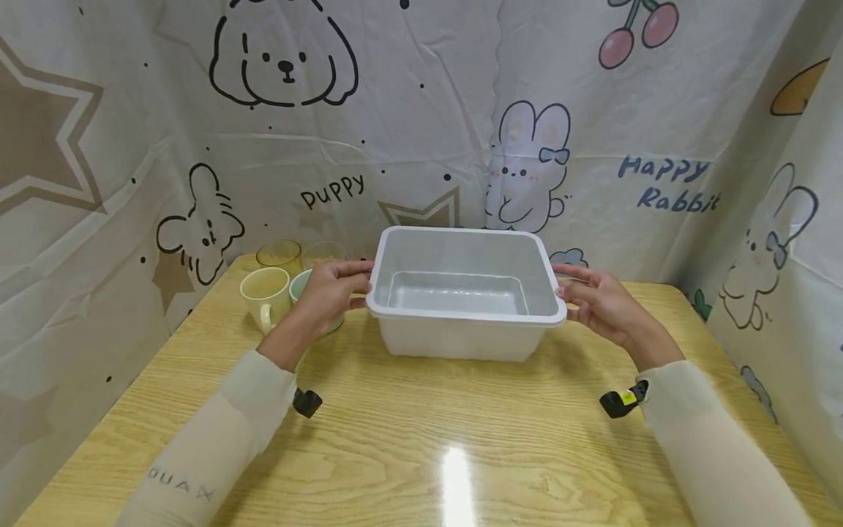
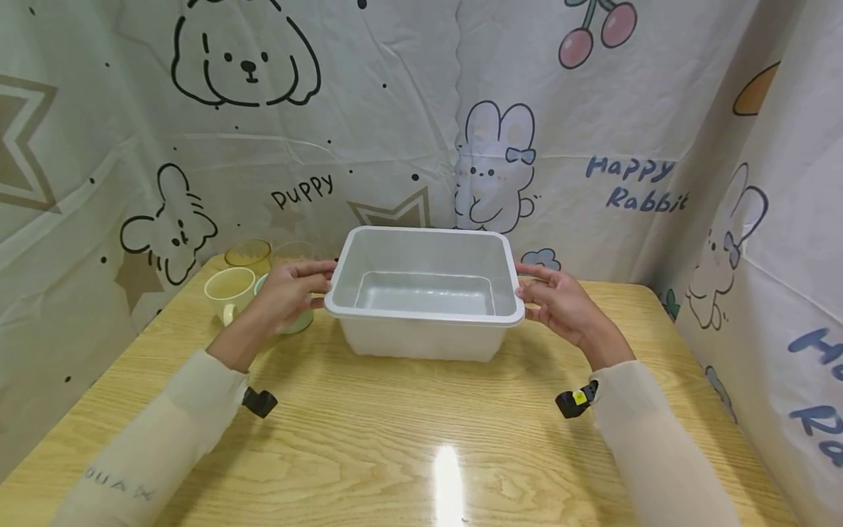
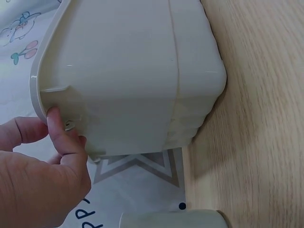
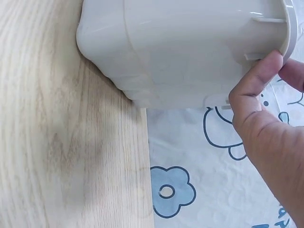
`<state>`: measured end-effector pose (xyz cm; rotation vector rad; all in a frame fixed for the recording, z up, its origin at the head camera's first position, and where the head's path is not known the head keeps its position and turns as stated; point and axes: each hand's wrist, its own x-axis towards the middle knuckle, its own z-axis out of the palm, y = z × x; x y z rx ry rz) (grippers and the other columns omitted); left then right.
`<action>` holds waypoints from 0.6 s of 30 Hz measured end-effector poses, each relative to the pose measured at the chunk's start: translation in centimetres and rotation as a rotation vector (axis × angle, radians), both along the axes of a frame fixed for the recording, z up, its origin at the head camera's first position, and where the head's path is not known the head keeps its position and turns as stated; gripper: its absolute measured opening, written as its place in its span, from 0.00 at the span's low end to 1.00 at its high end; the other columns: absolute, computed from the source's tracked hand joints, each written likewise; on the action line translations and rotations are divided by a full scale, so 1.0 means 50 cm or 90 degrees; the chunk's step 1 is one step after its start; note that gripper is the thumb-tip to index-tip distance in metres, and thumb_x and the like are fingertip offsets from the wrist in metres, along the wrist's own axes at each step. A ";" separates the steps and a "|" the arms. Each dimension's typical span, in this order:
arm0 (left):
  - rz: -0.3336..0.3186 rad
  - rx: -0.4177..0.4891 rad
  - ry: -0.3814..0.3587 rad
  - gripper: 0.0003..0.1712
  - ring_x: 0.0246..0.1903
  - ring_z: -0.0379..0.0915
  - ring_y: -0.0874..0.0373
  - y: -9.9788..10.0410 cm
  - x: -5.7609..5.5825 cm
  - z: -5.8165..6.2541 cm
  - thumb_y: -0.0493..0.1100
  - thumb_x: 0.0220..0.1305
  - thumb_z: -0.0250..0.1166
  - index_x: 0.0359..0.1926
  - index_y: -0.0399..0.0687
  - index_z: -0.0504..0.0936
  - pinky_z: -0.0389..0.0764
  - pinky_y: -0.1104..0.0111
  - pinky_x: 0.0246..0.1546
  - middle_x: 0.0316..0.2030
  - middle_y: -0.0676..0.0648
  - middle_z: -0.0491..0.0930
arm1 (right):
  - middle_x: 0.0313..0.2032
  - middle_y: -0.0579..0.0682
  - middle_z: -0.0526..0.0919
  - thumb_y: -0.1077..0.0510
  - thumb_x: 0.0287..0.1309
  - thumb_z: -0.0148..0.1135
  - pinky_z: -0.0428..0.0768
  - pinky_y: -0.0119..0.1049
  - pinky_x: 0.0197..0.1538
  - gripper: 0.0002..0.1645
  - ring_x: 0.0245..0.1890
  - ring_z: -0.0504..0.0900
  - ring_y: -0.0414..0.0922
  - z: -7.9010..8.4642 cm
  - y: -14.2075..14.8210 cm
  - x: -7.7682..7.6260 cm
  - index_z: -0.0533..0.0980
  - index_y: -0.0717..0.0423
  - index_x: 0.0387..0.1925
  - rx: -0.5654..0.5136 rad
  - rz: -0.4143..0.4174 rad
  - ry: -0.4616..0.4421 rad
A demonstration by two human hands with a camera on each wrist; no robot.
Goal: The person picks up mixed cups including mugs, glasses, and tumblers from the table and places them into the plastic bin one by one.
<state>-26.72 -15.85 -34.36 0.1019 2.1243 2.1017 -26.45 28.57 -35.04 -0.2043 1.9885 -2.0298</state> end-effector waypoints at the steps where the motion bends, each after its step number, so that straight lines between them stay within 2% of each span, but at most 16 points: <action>1: -0.002 0.000 0.000 0.28 0.57 0.75 0.45 0.000 0.003 0.000 0.30 0.67 0.58 0.68 0.34 0.73 0.85 0.69 0.41 0.65 0.32 0.73 | 0.71 0.60 0.64 0.65 0.71 0.60 0.83 0.40 0.55 0.42 0.56 0.83 0.45 -0.001 0.000 0.003 0.52 0.61 0.79 -0.001 0.000 0.001; 6: -0.004 0.007 -0.001 0.27 0.56 0.76 0.45 -0.002 0.013 -0.001 0.29 0.67 0.58 0.67 0.34 0.75 0.86 0.68 0.42 0.64 0.31 0.74 | 0.67 0.53 0.72 0.64 0.71 0.60 0.83 0.41 0.56 0.41 0.53 0.84 0.46 -0.003 -0.001 0.015 0.54 0.60 0.79 -0.006 0.001 0.010; 14: -0.014 0.001 0.000 0.28 0.57 0.76 0.46 -0.006 0.027 -0.003 0.30 0.67 0.58 0.68 0.33 0.74 0.86 0.67 0.44 0.64 0.33 0.75 | 0.57 0.52 0.81 0.67 0.72 0.57 0.84 0.40 0.54 0.40 0.49 0.85 0.45 -0.004 -0.002 0.032 0.52 0.63 0.78 -0.020 0.019 0.015; 18: -0.020 0.007 0.001 0.28 0.57 0.76 0.45 -0.008 0.037 -0.002 0.30 0.67 0.57 0.67 0.32 0.73 0.86 0.67 0.44 0.63 0.32 0.74 | 0.54 0.53 0.83 0.68 0.72 0.56 0.85 0.41 0.53 0.39 0.47 0.86 0.45 -0.001 -0.003 0.041 0.52 0.65 0.78 -0.030 0.028 0.019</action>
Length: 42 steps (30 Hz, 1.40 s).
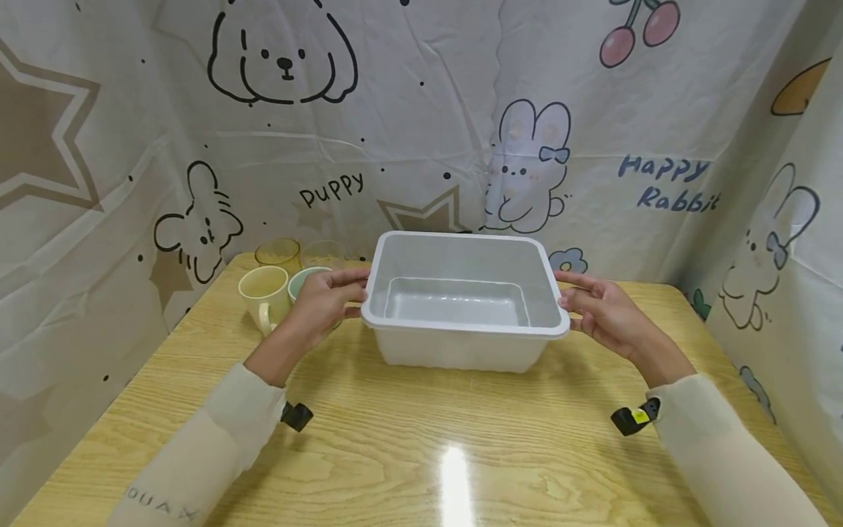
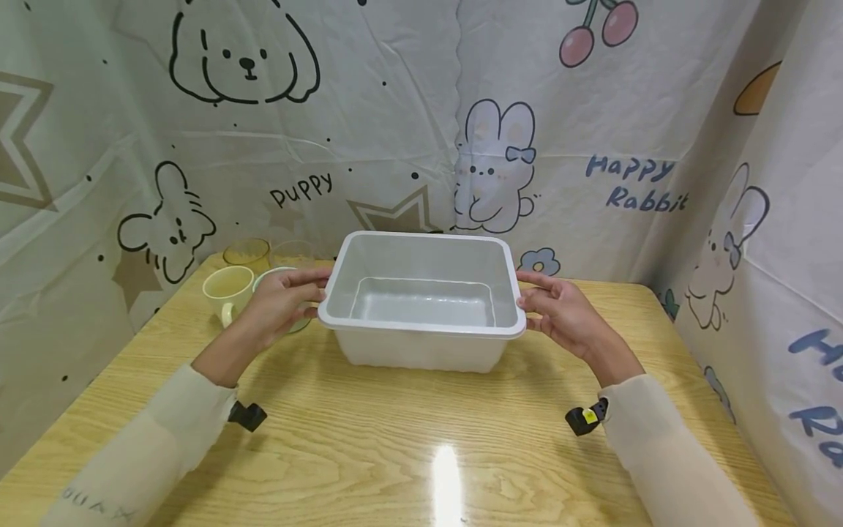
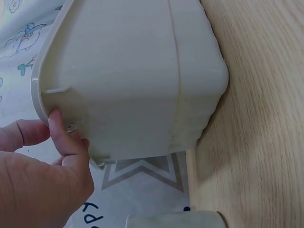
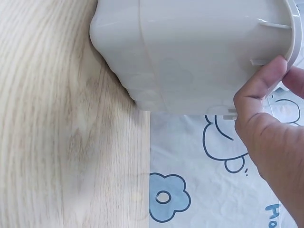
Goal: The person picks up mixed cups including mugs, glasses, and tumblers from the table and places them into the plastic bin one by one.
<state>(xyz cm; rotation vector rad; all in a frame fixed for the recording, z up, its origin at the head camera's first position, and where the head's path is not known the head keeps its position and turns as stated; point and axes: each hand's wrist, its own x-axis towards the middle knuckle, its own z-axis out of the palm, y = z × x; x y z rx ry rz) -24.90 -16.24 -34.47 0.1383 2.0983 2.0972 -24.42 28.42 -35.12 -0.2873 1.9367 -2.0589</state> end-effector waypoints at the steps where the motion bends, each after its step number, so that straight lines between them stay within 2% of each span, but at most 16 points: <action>1: -0.003 0.002 0.000 0.28 0.57 0.75 0.45 0.000 0.002 0.001 0.30 0.67 0.57 0.67 0.32 0.73 0.86 0.67 0.43 0.63 0.32 0.74 | 0.53 0.53 0.83 0.68 0.72 0.56 0.85 0.41 0.53 0.39 0.47 0.86 0.45 0.000 0.000 0.002 0.52 0.65 0.78 -0.002 0.001 0.002; 4: -0.008 0.013 -0.003 0.28 0.56 0.76 0.46 -0.002 0.008 0.000 0.29 0.66 0.57 0.68 0.32 0.73 0.86 0.67 0.43 0.63 0.31 0.74 | 0.54 0.53 0.84 0.68 0.72 0.56 0.85 0.41 0.52 0.38 0.48 0.86 0.45 0.000 0.000 0.010 0.53 0.65 0.77 -0.006 0.003 0.006; 10: 0.006 0.021 -0.010 0.30 0.48 0.79 0.54 -0.005 0.019 -0.004 0.28 0.64 0.58 0.68 0.32 0.73 0.85 0.68 0.41 0.62 0.31 0.74 | 0.53 0.53 0.84 0.66 0.72 0.57 0.85 0.41 0.53 0.36 0.49 0.86 0.46 -0.004 -0.001 0.025 0.56 0.63 0.76 -0.006 0.008 0.020; 21: 0.000 0.010 -0.011 0.30 0.49 0.78 0.57 -0.013 0.043 -0.003 0.29 0.65 0.60 0.69 0.31 0.71 0.84 0.69 0.41 0.61 0.34 0.75 | 0.54 0.54 0.83 0.66 0.74 0.55 0.85 0.43 0.53 0.31 0.48 0.86 0.45 -0.004 0.000 0.054 0.61 0.61 0.74 -0.007 0.023 0.031; 36: -0.015 0.023 0.001 0.29 0.49 0.79 0.57 -0.027 0.075 -0.006 0.29 0.66 0.60 0.68 0.29 0.71 0.85 0.67 0.42 0.62 0.32 0.74 | 0.52 0.55 0.84 0.69 0.72 0.57 0.86 0.41 0.51 0.33 0.50 0.86 0.47 -0.005 -0.009 0.084 0.60 0.63 0.74 -0.019 0.027 0.033; 42: -0.021 0.025 0.010 0.29 0.49 0.79 0.57 -0.033 0.082 -0.009 0.29 0.66 0.60 0.69 0.30 0.71 0.85 0.67 0.42 0.61 0.34 0.75 | 0.52 0.54 0.84 0.70 0.71 0.58 0.86 0.41 0.51 0.32 0.50 0.86 0.46 -0.006 -0.011 0.095 0.63 0.59 0.73 -0.013 0.024 0.040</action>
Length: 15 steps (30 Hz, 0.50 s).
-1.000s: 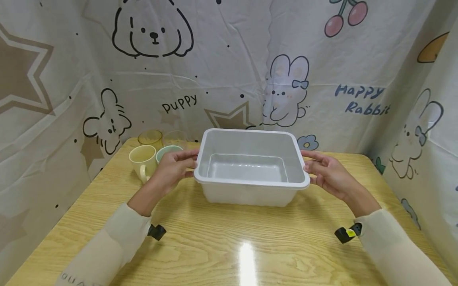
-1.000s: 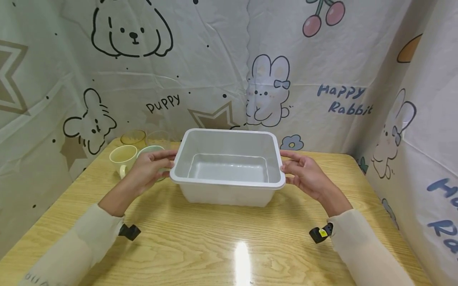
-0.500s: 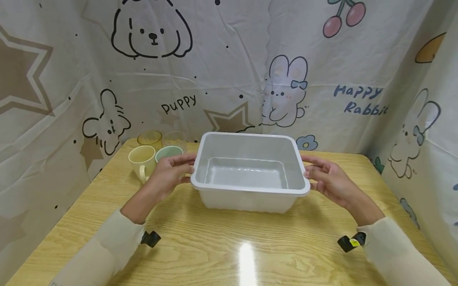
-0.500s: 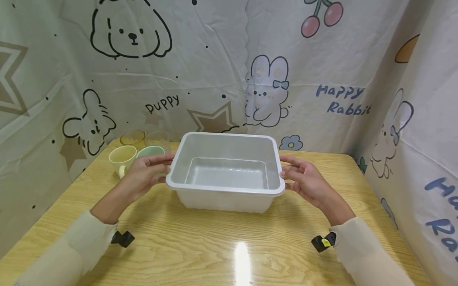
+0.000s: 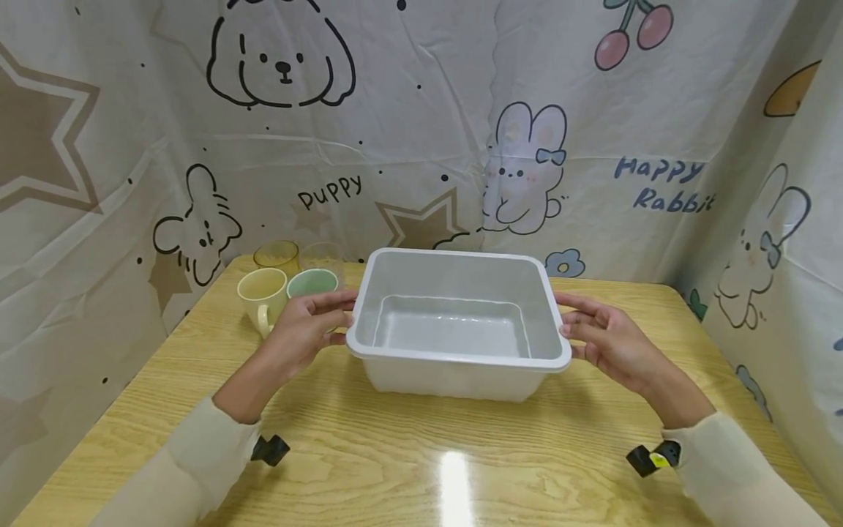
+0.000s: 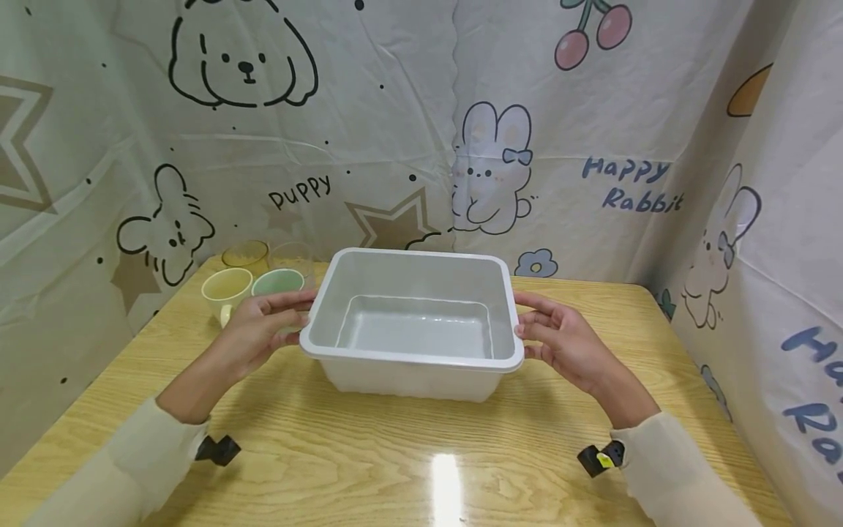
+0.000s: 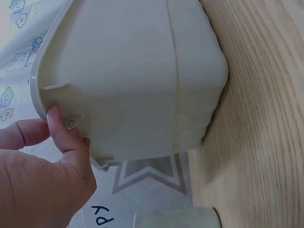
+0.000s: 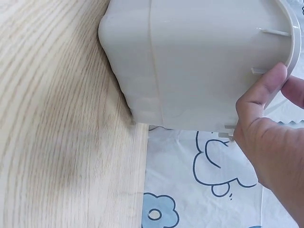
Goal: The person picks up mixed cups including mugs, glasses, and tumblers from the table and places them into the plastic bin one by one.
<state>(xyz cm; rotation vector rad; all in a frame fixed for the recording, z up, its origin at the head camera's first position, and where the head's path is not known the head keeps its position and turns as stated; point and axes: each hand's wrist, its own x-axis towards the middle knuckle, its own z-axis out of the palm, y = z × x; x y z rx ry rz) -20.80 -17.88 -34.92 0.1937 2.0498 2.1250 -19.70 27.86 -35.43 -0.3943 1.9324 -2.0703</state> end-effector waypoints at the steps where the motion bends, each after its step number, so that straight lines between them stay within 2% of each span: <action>1: -0.002 0.000 0.002 0.30 0.49 0.79 0.58 -0.001 0.001 0.000 0.29 0.66 0.61 0.69 0.29 0.70 0.85 0.67 0.42 0.61 0.35 0.76 | 0.52 0.54 0.84 0.70 0.71 0.58 0.86 0.41 0.51 0.32 0.50 0.86 0.46 0.000 0.000 0.001 0.64 0.59 0.73 -0.001 0.000 0.001; 15: -0.002 0.009 -0.016 0.31 0.47 0.80 0.60 -0.002 0.008 0.005 0.29 0.66 0.62 0.70 0.27 0.69 0.84 0.68 0.42 0.57 0.40 0.79 | 0.54 0.51 0.84 0.70 0.71 0.56 0.85 0.41 0.53 0.30 0.51 0.86 0.46 -0.008 0.009 0.007 0.67 0.54 0.71 -0.027 0.008 -0.003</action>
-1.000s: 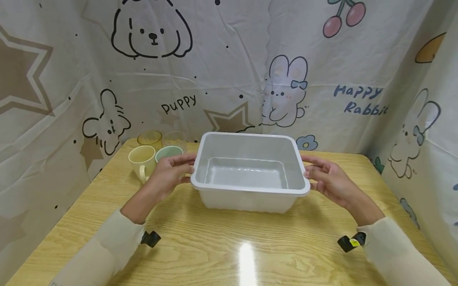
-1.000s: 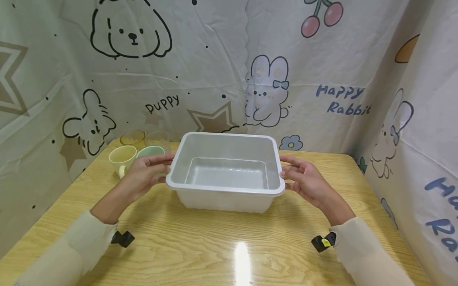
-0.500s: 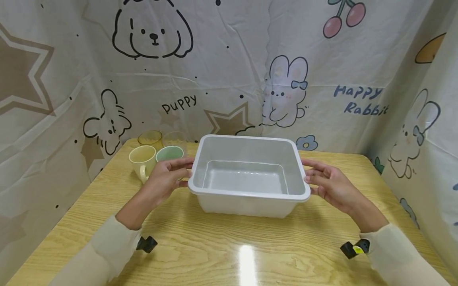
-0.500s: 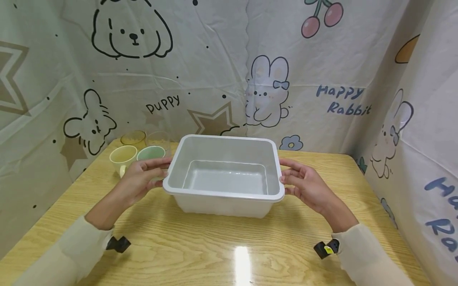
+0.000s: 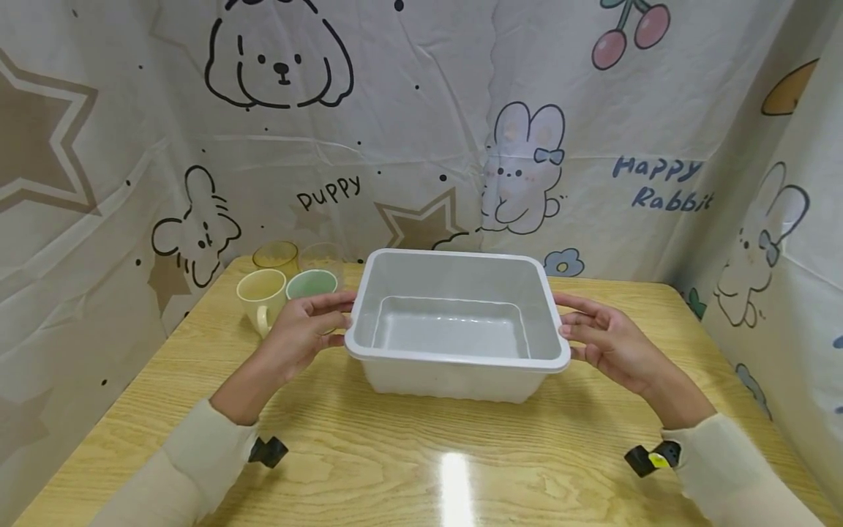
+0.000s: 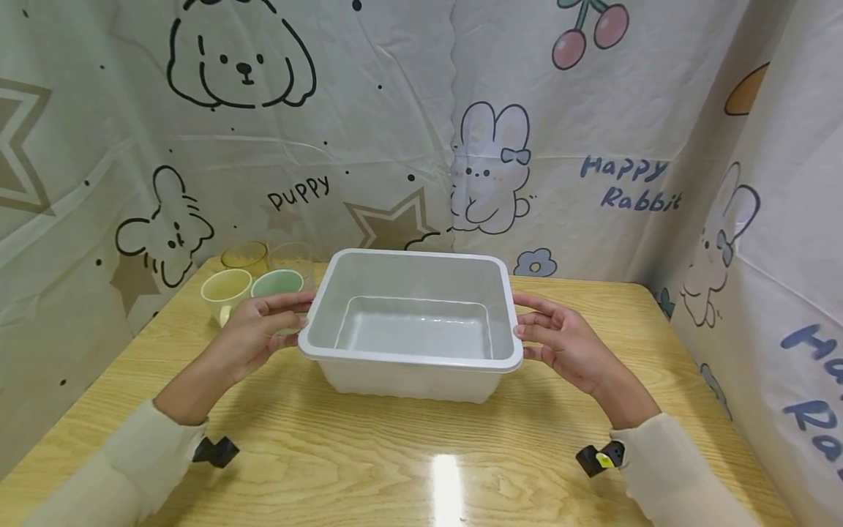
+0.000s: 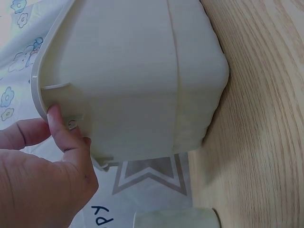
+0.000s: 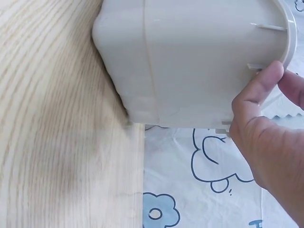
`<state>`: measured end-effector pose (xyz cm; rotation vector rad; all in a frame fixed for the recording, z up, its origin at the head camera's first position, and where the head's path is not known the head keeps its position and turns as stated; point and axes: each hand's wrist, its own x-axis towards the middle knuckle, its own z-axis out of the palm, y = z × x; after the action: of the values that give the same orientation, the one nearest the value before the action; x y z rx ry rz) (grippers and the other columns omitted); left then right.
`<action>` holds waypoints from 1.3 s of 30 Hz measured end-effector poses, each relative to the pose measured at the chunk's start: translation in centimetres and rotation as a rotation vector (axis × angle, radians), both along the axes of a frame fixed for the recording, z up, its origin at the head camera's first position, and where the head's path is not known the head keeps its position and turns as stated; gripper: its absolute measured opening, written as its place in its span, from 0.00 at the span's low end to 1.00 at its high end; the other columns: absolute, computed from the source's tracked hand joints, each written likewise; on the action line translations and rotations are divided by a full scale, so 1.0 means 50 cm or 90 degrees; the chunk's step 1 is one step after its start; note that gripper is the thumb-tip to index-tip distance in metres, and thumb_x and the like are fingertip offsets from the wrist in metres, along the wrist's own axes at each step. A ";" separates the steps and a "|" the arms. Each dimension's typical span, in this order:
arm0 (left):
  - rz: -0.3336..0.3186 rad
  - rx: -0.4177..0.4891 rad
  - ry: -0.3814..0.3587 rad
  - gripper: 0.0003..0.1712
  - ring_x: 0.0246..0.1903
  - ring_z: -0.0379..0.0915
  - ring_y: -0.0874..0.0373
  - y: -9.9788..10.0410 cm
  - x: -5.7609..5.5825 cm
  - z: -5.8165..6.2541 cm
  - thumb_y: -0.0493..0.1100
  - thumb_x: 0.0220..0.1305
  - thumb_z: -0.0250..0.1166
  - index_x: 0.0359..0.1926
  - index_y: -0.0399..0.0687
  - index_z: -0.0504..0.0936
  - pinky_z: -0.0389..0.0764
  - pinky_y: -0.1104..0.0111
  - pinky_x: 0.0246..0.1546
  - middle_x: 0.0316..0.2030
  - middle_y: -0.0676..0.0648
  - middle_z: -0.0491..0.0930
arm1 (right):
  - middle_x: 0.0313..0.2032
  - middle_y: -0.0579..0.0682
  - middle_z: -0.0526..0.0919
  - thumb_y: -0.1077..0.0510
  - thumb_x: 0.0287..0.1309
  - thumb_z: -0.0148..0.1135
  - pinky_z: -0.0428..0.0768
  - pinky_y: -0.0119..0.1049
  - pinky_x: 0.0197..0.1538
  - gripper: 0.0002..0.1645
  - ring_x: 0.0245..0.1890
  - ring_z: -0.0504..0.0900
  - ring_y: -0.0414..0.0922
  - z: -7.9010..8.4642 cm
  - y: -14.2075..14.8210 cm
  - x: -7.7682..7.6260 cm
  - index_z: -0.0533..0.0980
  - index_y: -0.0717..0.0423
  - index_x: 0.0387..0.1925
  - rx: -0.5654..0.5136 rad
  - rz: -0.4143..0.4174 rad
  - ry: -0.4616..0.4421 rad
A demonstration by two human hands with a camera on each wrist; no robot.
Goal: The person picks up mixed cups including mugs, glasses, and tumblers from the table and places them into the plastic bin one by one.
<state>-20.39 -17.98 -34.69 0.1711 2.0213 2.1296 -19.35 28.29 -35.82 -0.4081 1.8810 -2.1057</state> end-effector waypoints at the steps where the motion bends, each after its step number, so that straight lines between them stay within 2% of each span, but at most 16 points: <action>1: 0.000 0.002 -0.002 0.31 0.47 0.80 0.60 0.000 0.000 0.000 0.29 0.66 0.62 0.70 0.27 0.69 0.84 0.68 0.42 0.56 0.40 0.79 | 0.54 0.51 0.84 0.70 0.72 0.56 0.85 0.41 0.53 0.30 0.51 0.86 0.46 -0.001 0.001 0.000 0.66 0.54 0.72 0.004 0.000 0.001; 8: -0.005 0.016 -0.011 0.32 0.46 0.80 0.60 0.000 -0.002 -0.004 0.29 0.67 0.63 0.70 0.27 0.68 0.84 0.69 0.41 0.53 0.44 0.81 | 0.50 0.50 0.85 0.61 0.78 0.51 0.86 0.38 0.51 0.24 0.48 0.86 0.45 0.001 0.007 -0.011 0.66 0.59 0.70 0.051 -0.022 0.030; 16: -0.012 0.032 -0.019 0.32 0.47 0.80 0.60 0.003 -0.005 -0.011 0.30 0.67 0.64 0.70 0.27 0.68 0.84 0.68 0.43 0.54 0.43 0.81 | 0.46 0.47 0.83 0.54 0.75 0.58 0.85 0.35 0.50 0.24 0.45 0.84 0.44 0.009 -0.005 -0.042 0.68 0.59 0.66 0.060 -0.096 -0.025; 22: -0.007 0.040 -0.023 0.32 0.47 0.80 0.59 0.001 -0.002 -0.017 0.30 0.68 0.63 0.71 0.29 0.67 0.85 0.67 0.43 0.55 0.44 0.81 | 0.50 0.47 0.79 0.50 0.73 0.61 0.84 0.32 0.49 0.28 0.46 0.81 0.43 0.008 -0.016 -0.078 0.67 0.59 0.67 0.082 -0.142 -0.043; 30: -0.015 0.054 -0.020 0.32 0.47 0.81 0.59 -0.002 -0.006 -0.012 0.30 0.69 0.63 0.71 0.27 0.66 0.85 0.68 0.44 0.53 0.45 0.81 | 0.48 0.45 0.80 0.51 0.73 0.61 0.84 0.31 0.46 0.26 0.44 0.81 0.42 0.003 -0.021 -0.121 0.69 0.59 0.64 0.066 -0.169 -0.035; 35: -0.015 0.059 -0.020 0.32 0.47 0.81 0.59 -0.005 -0.004 -0.008 0.30 0.69 0.64 0.71 0.26 0.66 0.85 0.67 0.45 0.51 0.47 0.83 | 0.49 0.47 0.78 0.48 0.74 0.59 0.83 0.31 0.47 0.29 0.46 0.79 0.43 0.005 -0.023 -0.140 0.67 0.61 0.67 0.102 -0.182 -0.026; 39: -0.014 0.065 -0.024 0.32 0.46 0.81 0.60 -0.006 -0.003 -0.008 0.29 0.68 0.64 0.71 0.26 0.66 0.85 0.67 0.44 0.49 0.48 0.83 | 0.50 0.49 0.77 0.47 0.74 0.59 0.82 0.30 0.48 0.28 0.47 0.78 0.44 0.004 -0.023 -0.155 0.69 0.61 0.65 0.099 -0.190 -0.030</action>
<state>-20.53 -18.26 -35.11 0.1658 1.8833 2.2064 -27.10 27.13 -35.64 -0.0447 2.1724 -2.1010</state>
